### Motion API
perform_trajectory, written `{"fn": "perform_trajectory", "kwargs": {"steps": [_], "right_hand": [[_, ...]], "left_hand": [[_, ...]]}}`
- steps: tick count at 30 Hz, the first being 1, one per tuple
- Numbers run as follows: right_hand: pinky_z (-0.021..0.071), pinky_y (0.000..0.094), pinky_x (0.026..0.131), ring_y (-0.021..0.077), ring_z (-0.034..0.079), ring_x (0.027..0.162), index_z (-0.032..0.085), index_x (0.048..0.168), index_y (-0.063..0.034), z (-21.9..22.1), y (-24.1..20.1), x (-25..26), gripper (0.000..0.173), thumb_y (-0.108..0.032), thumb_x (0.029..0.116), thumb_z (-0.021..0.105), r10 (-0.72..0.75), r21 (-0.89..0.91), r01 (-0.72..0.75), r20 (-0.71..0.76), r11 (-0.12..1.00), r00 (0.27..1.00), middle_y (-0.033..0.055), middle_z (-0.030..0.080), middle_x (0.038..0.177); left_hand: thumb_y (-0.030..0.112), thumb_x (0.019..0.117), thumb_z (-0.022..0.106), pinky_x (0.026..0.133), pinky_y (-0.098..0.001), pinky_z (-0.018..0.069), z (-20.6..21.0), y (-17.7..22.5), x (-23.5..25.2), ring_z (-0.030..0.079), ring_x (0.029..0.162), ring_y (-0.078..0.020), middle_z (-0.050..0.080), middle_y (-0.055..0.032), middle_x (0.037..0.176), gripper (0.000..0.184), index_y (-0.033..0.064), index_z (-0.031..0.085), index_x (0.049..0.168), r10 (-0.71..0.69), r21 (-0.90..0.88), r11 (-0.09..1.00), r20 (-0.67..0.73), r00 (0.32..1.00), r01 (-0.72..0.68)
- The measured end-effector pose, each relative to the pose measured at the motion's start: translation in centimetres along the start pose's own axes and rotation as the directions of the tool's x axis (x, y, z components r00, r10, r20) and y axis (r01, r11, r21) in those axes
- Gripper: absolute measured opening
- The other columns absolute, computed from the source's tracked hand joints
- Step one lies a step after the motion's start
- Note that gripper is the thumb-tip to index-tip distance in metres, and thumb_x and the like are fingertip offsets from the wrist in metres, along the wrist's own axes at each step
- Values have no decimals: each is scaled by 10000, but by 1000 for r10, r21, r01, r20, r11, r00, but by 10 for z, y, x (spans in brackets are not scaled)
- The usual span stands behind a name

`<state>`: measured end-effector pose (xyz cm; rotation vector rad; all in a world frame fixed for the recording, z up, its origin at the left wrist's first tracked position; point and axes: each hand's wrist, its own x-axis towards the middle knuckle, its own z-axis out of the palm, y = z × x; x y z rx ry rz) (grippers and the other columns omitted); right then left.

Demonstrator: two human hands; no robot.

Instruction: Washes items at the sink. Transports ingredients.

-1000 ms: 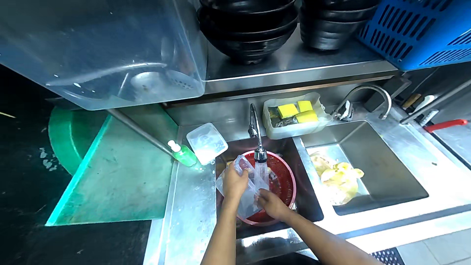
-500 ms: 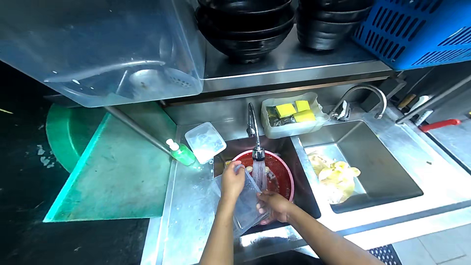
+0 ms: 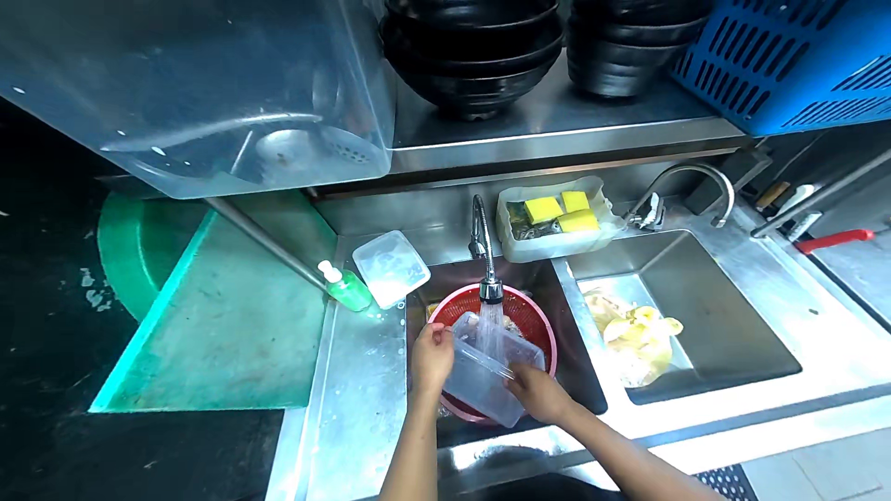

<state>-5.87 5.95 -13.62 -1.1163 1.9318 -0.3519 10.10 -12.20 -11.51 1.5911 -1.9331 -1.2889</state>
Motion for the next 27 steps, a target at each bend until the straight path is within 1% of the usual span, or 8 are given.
{"fn": "perform_trajectory", "kwargs": {"steps": [4, 7, 11, 16, 20, 22, 25, 27], "right_hand": [[457, 664, 982, 366, 649, 1130, 638, 1246, -143, -17, 11, -21, 435, -484, 1049, 453, -105, -273, 123, 81, 954, 991, 144, 702, 1138], [410, 659, 1047, 369, 596, 1241, 640, 1276, -137, -26, 17, -32, 450, -480, 1067, 436, -221, -352, 270, 174, 896, 960, 139, 688, 1228], [414, 598, 1093, 317, 592, 1266, 682, 1266, -156, -40, 30, -29, 422, -469, 1032, 522, -317, -323, 336, 112, 885, 942, 95, 701, 1244], [459, 417, 1105, 161, 596, 1242, 742, 1148, -175, -64, 54, -29, 296, -393, 984, 628, -428, -15, 436, -217, 900, 877, 18, 704, 1224], [568, 365, 932, 121, 671, 1040, 714, 1166, -137, -60, 54, -27, 262, -288, 1013, 564, -82, 201, 179, -416, 963, 906, 31, 704, 1148], [560, 418, 927, 168, 681, 997, 707, 1165, -113, -49, 52, -22, 277, -262, 1012, 531, 1, 142, 67, -435, 988, 901, 61, 713, 1088], [546, 378, 997, 160, 668, 1095, 710, 1184, -97, -36, 34, -15, 283, -202, 1002, 521, -92, 92, 153, -474, 984, 876, 70, 704, 1164], [560, 372, 961, 147, 676, 1062, 701, 1194, -91, -36, 12, -4, 273, -183, 1020, 512, -55, 226, 180, -469, 957, 881, 70, 706, 1145]], "left_hand": [[371, 987, 644, 963, -542, 538, 8, -43, 7, 683, 1070, -283, 715, -148, 1126, 384, 59, 693, 1205, -148, 7, 989, 120, 982, 149], [383, 922, 741, 1005, -569, 506, 16, -68, 4, 629, 1181, -347, 657, -221, 1253, 551, 11, 626, 1312, -283, -17, 954, 272, 920, 298], [198, 887, 745, 952, -574, 537, 33, -70, -8, 634, 1160, -361, 644, -236, 1257, 537, 9, 575, 1360, -377, -64, 905, 343, 860, 422], [76, 925, 645, 939, -534, 561, 30, -41, -11, 644, 1150, -330, 624, -224, 1300, 498, 33, 540, 1410, -232, -315, 895, 277, 932, 317], [80, 911, 651, 970, -537, 553, 7, -33, -1, 636, 1188, -312, 624, -196, 1328, 523, 59, 545, 1423, -185, -292, 929, 165, 969, 227], [68, 916, 660, 943, -517, 566, -5, -25, -1, 666, 1120, -295, 654, -191, 1271, 522, 54, 547, 1425, -147, -260, 950, 114, 983, 172], [58, 902, 648, 807, -485, 581, -9, -16, -6, 678, 888, -265, 680, -176, 1066, 614, 74, 482, 1493, -57, -189, 981, -21, 998, 52], [58, 883, 660, 785, -466, 571, -1, -17, -11, 656, 862, -256, 663, -176, 1053, 711, 88, 413, 1549, -35, -207, 978, -59, 998, 22]]}}
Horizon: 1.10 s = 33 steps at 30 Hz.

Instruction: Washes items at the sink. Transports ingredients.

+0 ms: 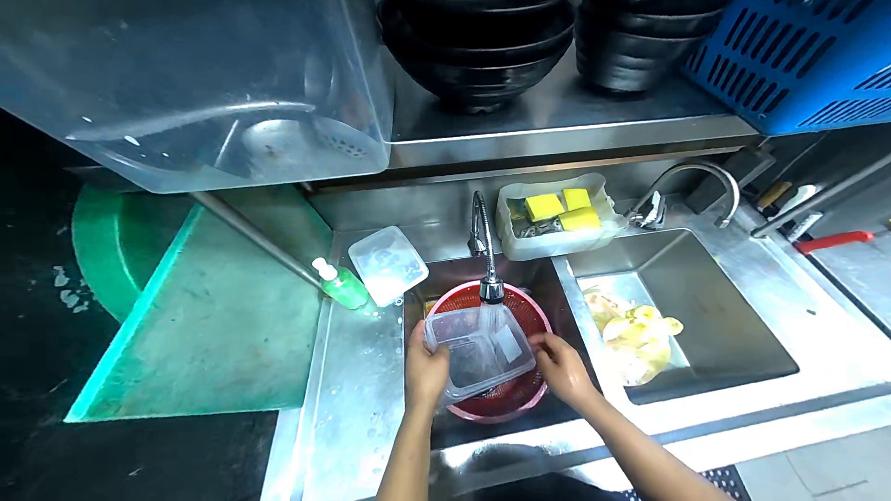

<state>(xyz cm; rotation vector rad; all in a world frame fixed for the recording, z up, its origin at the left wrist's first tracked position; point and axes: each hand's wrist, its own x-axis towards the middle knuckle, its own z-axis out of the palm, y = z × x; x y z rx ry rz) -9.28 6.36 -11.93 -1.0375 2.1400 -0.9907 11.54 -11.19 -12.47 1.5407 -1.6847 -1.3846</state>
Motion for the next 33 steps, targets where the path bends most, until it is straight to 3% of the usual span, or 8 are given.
{"fn": "perform_trajectory", "kwargs": {"steps": [3, 6, 12, 17, 22, 27, 30, 33], "right_hand": [[554, 445, 962, 217, 675, 1089, 627, 1314, -77, 17, -14, 40, 334, -233, 1028, 553, 199, 191, -231, 171, 954, 965, 127, 686, 1218], [480, 557, 1039, 347, 599, 1241, 566, 1390, -34, 38, -17, 76, 470, -288, 995, 593, 362, -177, -323, 283, 930, 888, 211, 617, 1345], [400, 589, 1133, 383, 527, 1328, 645, 1321, -96, 96, -25, 71, 417, -305, 961, 653, -93, -234, 349, 698, 907, 710, 202, 589, 1395], [342, 658, 1145, 478, 315, 1475, 448, 1512, -4, 73, -17, 101, 725, -370, 922, 659, 423, -663, -53, 412, 747, 807, 260, 306, 1620], [362, 609, 1165, 367, 473, 1409, 622, 1384, -142, 93, -17, 94, 424, -315, 1000, 581, -102, -369, 472, 692, 801, 715, 155, 556, 1479], [324, 645, 1163, 465, 366, 1448, 505, 1460, 7, 72, -25, 113, 690, -357, 906, 700, 382, -652, -12, 430, 759, 818, 284, 426, 1533], [411, 637, 1104, 372, 577, 1300, 666, 1330, -109, 66, -28, 106, 506, -490, 1023, 534, 252, -477, 179, 703, 861, 665, 194, 651, 1334], [522, 546, 997, 284, 680, 1082, 722, 1181, -95, 26, -27, 94, 338, -341, 1021, 555, 41, -337, 140, 479, 931, 877, 138, 715, 1131]], "left_hand": [[45, 856, 682, 876, -465, 580, 21, -3, -18, 670, 1008, -265, 649, -203, 1203, 763, 69, 379, 1555, 27, -103, 994, 36, 999, -23], [10, 833, 656, 857, -424, 580, 45, -3, -43, 662, 1002, -244, 641, -197, 1180, 771, 43, 373, 1550, 42, -233, 972, 42, 998, -31], [5, 817, 608, 980, -384, 550, 52, -16, -42, 628, 1181, -207, 591, -182, 1378, 749, 33, 399, 1536, 103, -299, 949, 1, 995, -98], [-10, 798, 619, 982, -364, 558, 45, -14, -40, 628, 1198, -200, 594, -189, 1367, 794, 14, 355, 1547, 56, -343, 937, -56, 997, -72], [8, 810, 632, 991, -366, 550, 54, -15, -31, 623, 1194, -196, 592, -189, 1363, 787, 19, 356, 1546, 94, -342, 934, -60, 994, -108], [14, 812, 620, 933, -365, 565, 45, -12, -24, 650, 1119, -193, 632, -168, 1295, 778, 59, 382, 1551, 72, -307, 947, -84, 994, -95], [36, 822, 617, 882, -376, 569, 39, -22, -9, 658, 1034, -200, 656, -161, 1214, 752, 50, 399, 1541, 72, -286, 953, -105, 992, -99], [44, 835, 616, 842, -414, 576, 23, -32, 12, 665, 980, -218, 669, -161, 1148, 734, 77, 408, 1538, 36, -281, 959, -35, 999, -44]]}}
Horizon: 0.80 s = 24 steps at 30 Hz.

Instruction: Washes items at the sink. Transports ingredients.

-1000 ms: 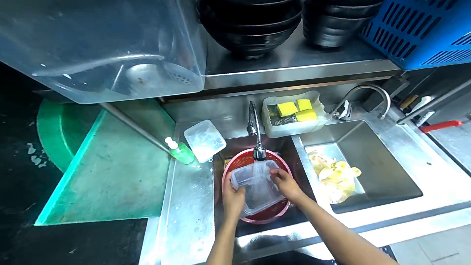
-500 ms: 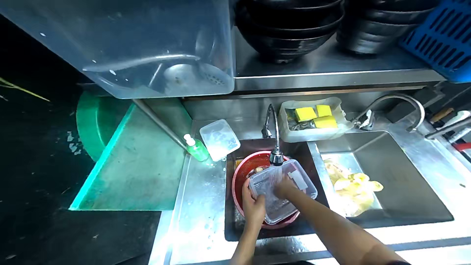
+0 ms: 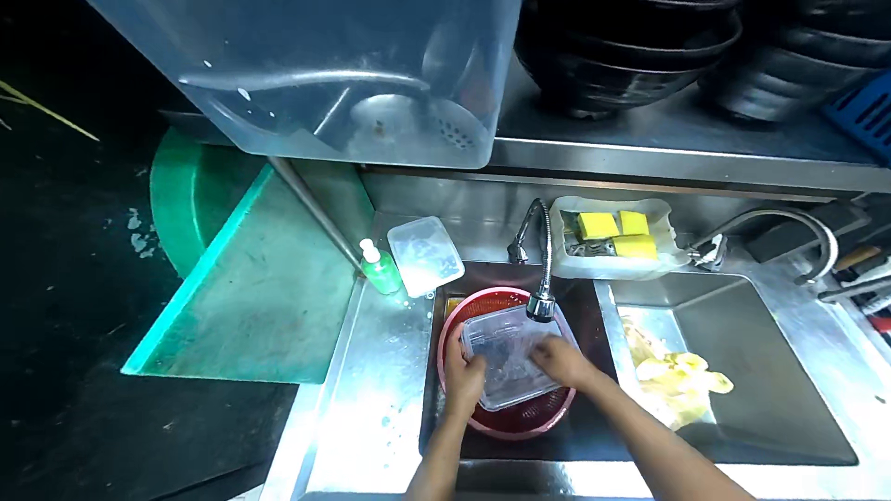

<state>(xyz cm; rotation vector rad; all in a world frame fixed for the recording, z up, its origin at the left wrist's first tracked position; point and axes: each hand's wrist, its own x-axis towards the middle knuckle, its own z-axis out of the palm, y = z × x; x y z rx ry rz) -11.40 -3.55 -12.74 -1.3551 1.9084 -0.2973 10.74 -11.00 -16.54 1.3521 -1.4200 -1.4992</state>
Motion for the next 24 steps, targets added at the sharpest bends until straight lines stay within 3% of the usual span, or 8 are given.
{"fn": "perform_trajectory", "kwargs": {"steps": [2, 4, 6, 8, 12, 15, 18, 24], "right_hand": [[561, 494, 979, 247, 686, 1069, 696, 1221, -91, -14, 25, -18, 299, -256, 995, 593, -43, -50, 27, -356, 998, 934, 114, 708, 1148], [550, 504, 985, 270, 661, 1107, 604, 1353, -78, -18, 51, -33, 472, -298, 938, 649, 33, 15, -30, -459, 999, 888, 137, 672, 1215], [592, 434, 861, 210, 680, 982, 582, 1338, -94, -18, 60, -51, 483, -297, 917, 704, 261, 304, -157, -341, 940, 903, 101, 681, 1129], [599, 411, 645, 234, 684, 784, 574, 1258, -55, -19, 50, -69, 399, -256, 942, 711, 440, 659, -256, -126, 707, 889, 133, 679, 1007], [629, 465, 623, 302, 713, 747, 529, 1222, -4, -4, 24, -93, 319, -92, 937, 643, 486, 919, -92, -116, 383, 866, 194, 691, 944], [623, 457, 582, 287, 706, 700, 546, 1177, 20, 5, 7, -101, 277, -15, 911, 612, 532, 929, 34, -241, 369, 812, 188, 693, 886], [623, 420, 588, 240, 703, 681, 560, 1130, 9, 5, -3, -114, 231, 13, 903, 600, 569, 933, 33, -246, 359, 784, 148, 700, 850], [629, 404, 617, 212, 712, 697, 557, 1108, -6, -2, -16, -133, 219, 61, 903, 593, 560, 939, 115, -289, 324, 776, 123, 714, 855]], "left_hand": [[40, 846, 628, 866, -431, 585, -11, 0, 15, 677, 1013, -222, 681, -151, 1160, 721, 114, 426, 1534, -47, 5, 999, 89, 995, 47], [52, 847, 633, 915, -444, 573, -14, -3, 32, 666, 1069, -223, 674, -141, 1214, 729, 154, 440, 1543, -63, 29, 998, 196, 979, 58], [58, 849, 641, 930, -464, 564, -9, -2, 48, 658, 1089, -229, 676, -125, 1222, 713, 185, 473, 1530, -76, 40, 997, 290, 954, 68], [67, 832, 647, 914, -461, 571, -1, 2, 64, 667, 1081, -220, 688, -105, 1225, 698, 203, 515, 1503, -113, 12, 993, 363, 925, 117], [201, 978, 620, 885, -456, 574, 15, -1, 98, 679, 1033, -254, 692, -139, 1198, 441, 115, 588, 1410, -232, -251, 902, 402, 886, 350], [409, 1021, 597, 904, -399, 536, 24, -2, 138, 650, 1042, -228, 643, -130, 1267, 500, 69, 534, 1382, -528, -565, 625, 201, 825, 538], [535, 992, 581, 866, -397, 551, 28, -1, 176, 626, 1070, -260, 538, -164, 1379, 687, 101, 381, 1485, -674, -762, 403, 129, 728, 507], [317, 1061, 523, 912, -339, 538, 32, -7, 196, 611, 1141, -221, 489, -128, 1459, 503, 110, 378, 1495, -614, -850, 382, 61, 787, 364]]}}
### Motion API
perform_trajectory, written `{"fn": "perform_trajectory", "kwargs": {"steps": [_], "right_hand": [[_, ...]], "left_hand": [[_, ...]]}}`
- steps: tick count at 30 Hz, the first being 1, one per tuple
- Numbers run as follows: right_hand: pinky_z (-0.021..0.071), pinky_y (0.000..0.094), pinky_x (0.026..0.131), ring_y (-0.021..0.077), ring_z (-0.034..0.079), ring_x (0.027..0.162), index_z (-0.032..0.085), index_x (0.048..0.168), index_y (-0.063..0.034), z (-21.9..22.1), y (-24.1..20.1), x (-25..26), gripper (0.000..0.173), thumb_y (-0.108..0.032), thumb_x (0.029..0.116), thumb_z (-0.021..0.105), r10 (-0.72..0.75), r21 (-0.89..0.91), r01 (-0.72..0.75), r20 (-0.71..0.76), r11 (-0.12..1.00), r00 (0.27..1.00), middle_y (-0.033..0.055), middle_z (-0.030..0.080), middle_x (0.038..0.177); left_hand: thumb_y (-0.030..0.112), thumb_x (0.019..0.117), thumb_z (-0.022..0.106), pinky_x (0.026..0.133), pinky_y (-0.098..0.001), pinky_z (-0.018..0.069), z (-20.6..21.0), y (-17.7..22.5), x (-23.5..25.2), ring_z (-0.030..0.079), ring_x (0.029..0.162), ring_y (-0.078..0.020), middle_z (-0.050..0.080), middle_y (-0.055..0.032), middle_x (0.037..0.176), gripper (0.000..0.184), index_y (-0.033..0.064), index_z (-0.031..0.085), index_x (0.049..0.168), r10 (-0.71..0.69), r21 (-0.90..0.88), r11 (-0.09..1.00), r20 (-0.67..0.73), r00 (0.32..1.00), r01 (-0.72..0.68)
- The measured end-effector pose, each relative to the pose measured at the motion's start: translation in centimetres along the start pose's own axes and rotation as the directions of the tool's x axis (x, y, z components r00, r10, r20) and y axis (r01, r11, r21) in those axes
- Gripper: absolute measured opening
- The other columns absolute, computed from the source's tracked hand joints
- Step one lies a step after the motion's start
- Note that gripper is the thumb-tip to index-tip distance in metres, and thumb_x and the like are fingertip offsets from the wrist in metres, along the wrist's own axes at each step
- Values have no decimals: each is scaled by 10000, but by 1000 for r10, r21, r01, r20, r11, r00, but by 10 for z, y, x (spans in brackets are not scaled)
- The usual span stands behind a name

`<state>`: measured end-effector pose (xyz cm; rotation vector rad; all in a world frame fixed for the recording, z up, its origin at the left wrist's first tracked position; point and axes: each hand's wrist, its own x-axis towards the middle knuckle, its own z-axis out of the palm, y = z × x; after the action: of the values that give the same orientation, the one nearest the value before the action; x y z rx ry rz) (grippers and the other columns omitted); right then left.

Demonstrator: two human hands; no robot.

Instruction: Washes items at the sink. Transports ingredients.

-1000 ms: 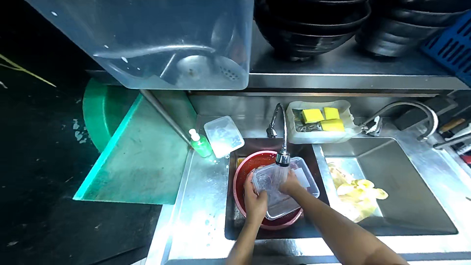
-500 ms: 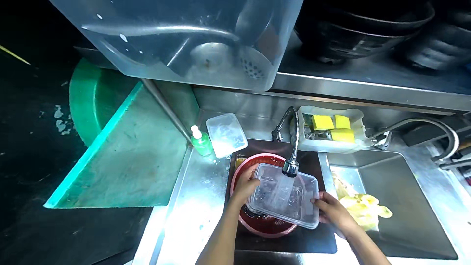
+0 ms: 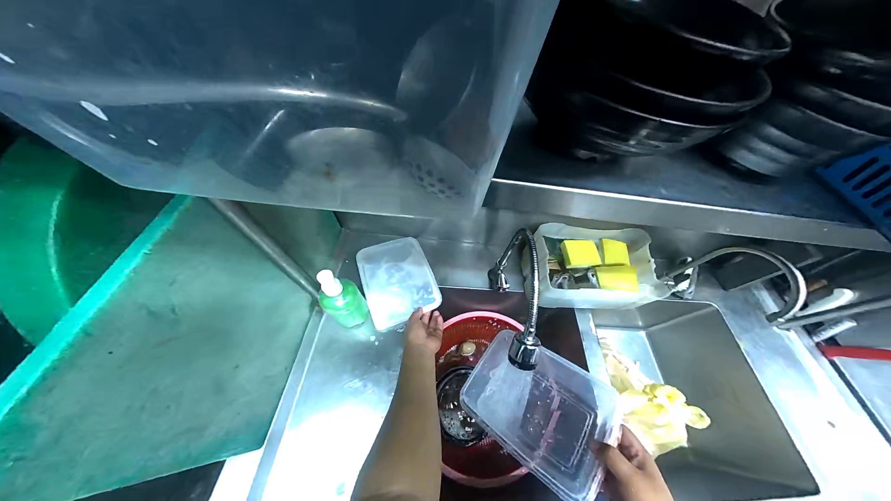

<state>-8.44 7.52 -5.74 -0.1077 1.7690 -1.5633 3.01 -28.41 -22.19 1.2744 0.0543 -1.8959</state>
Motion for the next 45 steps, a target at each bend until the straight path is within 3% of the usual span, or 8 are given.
{"fn": "perform_trajectory", "kwargs": {"steps": [5, 9, 12, 15, 23, 29, 37, 45], "right_hand": [[584, 357, 547, 188, 647, 614, 544, 978, -13, 2, -7, -14, 189, 30, 855, 681, -135, -103, 131, -25, 986, 991, 100, 641, 746], [545, 328, 510, 170, 611, 573, 560, 922, -42, -2, -7, -28, 202, -56, 841, 745, -261, -306, 246, -11, 920, 965, 68, 613, 701], [526, 315, 476, 141, 590, 539, 576, 888, -77, -15, 2, -36, 217, -154, 843, 774, -377, -480, 350, 43, 804, 925, 24, 597, 674], [515, 296, 476, 113, 568, 531, 576, 854, -105, -28, 12, -43, 225, -207, 855, 777, -464, -561, 434, 98, 705, 880, -8, 582, 665], [493, 240, 511, 67, 544, 567, 585, 812, -113, -49, 19, -63, 253, -266, 885, 773, -604, -667, 545, 175, 508, 778, -16, 572, 701], [500, 231, 556, 80, 558, 615, 601, 804, -83, -60, 16, -75, 274, -282, 907, 758, -651, -696, 610, 269, 378, 710, 16, 576, 723], [516, 238, 573, 92, 572, 633, 606, 790, -76, -72, 24, -76, 285, -287, 918, 748, -680, -717, 626, 294, 308, 672, 28, 582, 732], [503, 238, 583, 99, 564, 642, 595, 768, -93, -80, 26, -71, 309, -315, 922, 745, -705, -747, 601, 263, 282, 658, 24, 565, 724]], "left_hand": [[55, 1015, 526, 928, -431, 574, -48, -55, -46, 655, 1114, -288, 607, -200, 1304, 402, 9, 463, 1410, 92, 182, 978, 69, 993, -103], [56, 990, 514, 700, -405, 576, -99, -120, -113, 660, 801, -235, 655, -169, 979, 270, -32, 534, 1245, -35, 350, 937, 56, 998, 13], [100, 1041, 473, 831, -461, 584, -117, -144, -143, 672, 974, -301, 632, -231, 1173, 355, -31, 461, 1371, -194, 369, 916, 64, 979, 158], [124, 1061, 456, 876, -489, 590, -114, -147, -147, 676, 1069, -346, 604, -258, 1293, 399, -19, 424, 1432, -264, 391, 894, 59, 963, 221], [41, 1015, 455, 784, -474, 616, -114, -158, -162, 716, 935, -342, 660, -265, 1172, 390, -23, 437, 1399, -314, 529, 817, 76, 946, 228], [6, 986, 478, 786, -490, 621, -116, -152, -167, 701, 994, -371, 615, -274, 1261, 456, -5, 409, 1436, -288, 559, 804, 64, 956, 205], [11, 973, 495, 762, -494, 619, -115, -147, -169, 710, 958, -368, 626, -274, 1236, 534, 41, 346, 1485, -270, 583, 792, 66, 961, 182], [50, 965, 543, 746, -498, 616, -111, -137, -171, 717, 937, -379, 642, -281, 1208, 633, 121, 284, 1538, -236, 693, 704, 21, 972, 156]]}}
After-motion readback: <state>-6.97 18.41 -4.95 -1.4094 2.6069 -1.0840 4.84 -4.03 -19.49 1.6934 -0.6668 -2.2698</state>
